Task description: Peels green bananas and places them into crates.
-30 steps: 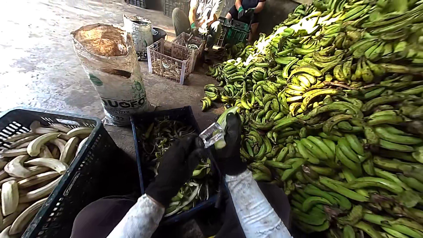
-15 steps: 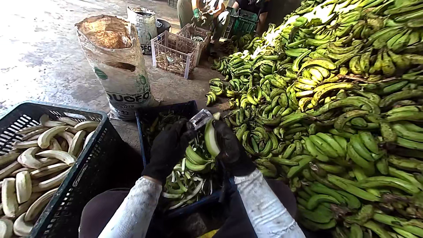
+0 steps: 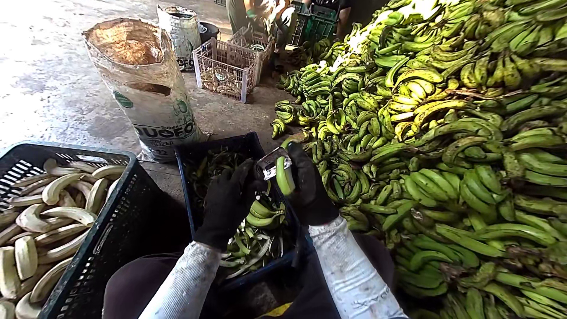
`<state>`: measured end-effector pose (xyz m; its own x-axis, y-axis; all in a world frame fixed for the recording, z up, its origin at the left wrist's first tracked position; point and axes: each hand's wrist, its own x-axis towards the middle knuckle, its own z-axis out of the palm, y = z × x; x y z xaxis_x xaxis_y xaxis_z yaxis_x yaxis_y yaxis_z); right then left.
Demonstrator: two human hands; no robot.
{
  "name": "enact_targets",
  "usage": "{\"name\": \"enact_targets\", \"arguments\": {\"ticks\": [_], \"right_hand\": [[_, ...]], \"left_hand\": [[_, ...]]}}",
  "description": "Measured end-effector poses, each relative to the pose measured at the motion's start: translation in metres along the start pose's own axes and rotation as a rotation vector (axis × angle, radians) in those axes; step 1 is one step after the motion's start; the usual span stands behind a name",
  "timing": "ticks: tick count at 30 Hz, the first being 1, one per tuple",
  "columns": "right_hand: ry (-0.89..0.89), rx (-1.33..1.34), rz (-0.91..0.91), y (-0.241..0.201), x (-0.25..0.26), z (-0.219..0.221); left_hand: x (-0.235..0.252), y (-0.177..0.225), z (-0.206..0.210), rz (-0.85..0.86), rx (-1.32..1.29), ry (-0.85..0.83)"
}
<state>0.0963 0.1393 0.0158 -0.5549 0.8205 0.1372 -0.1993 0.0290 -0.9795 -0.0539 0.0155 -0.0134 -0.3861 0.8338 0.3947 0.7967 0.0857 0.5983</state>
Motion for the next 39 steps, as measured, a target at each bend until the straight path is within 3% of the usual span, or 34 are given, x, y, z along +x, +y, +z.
{"name": "enact_targets", "arguments": {"ticks": [1,3,6,9,12,16,20,22,26,29,32,36,39], "right_hand": [[-0.15,-0.123,-0.029,0.003,-0.005,-0.008],[-0.36,-0.207,0.095,0.006,-0.011,-0.016],[-0.512,-0.259,0.31,0.005,-0.014,-0.015],[-0.323,-0.082,0.284,0.008,-0.012,-0.017],[-0.162,0.413,0.231,0.011,-0.005,-0.014],[-0.111,0.947,0.184,0.01,0.007,-0.013],[-0.088,1.25,0.179,0.019,0.009,-0.016],[-0.062,1.114,0.161,0.018,0.006,-0.012],[-0.133,0.6,0.1,0.02,-0.005,-0.009],[0.085,0.271,0.16,0.019,-0.007,-0.004],[0.054,-0.137,0.061,0.026,-0.014,-0.006],[-0.081,-0.154,0.127,0.023,-0.024,-0.001],[-0.06,0.141,0.17,0.028,-0.019,-0.007]], "left_hand": [[0.004,-0.005,-0.003,-0.017,-0.014,-0.023],[0.012,-0.014,-0.008,-0.052,-0.012,-0.08],[0.018,-0.021,-0.016,-0.161,-0.014,-0.21],[0.015,-0.013,-0.019,-0.213,-0.086,-0.239],[0.004,-0.007,-0.006,-0.052,-0.122,-0.153],[-0.01,-0.001,0.015,0.155,-0.169,-0.03],[-0.015,0.006,0.015,0.194,-0.054,0.056],[-0.014,0.006,0.013,0.167,-0.031,0.038],[-0.008,0.002,0.011,0.066,-0.093,-0.038],[-0.01,0.002,0.014,0.059,-0.019,-0.036],[-0.009,0.007,0.014,-0.089,-0.064,-0.087],[0.003,0.003,0.0,-0.487,-0.375,-0.201],[0.002,-0.004,-0.007,-0.515,-0.426,-0.228]]}}
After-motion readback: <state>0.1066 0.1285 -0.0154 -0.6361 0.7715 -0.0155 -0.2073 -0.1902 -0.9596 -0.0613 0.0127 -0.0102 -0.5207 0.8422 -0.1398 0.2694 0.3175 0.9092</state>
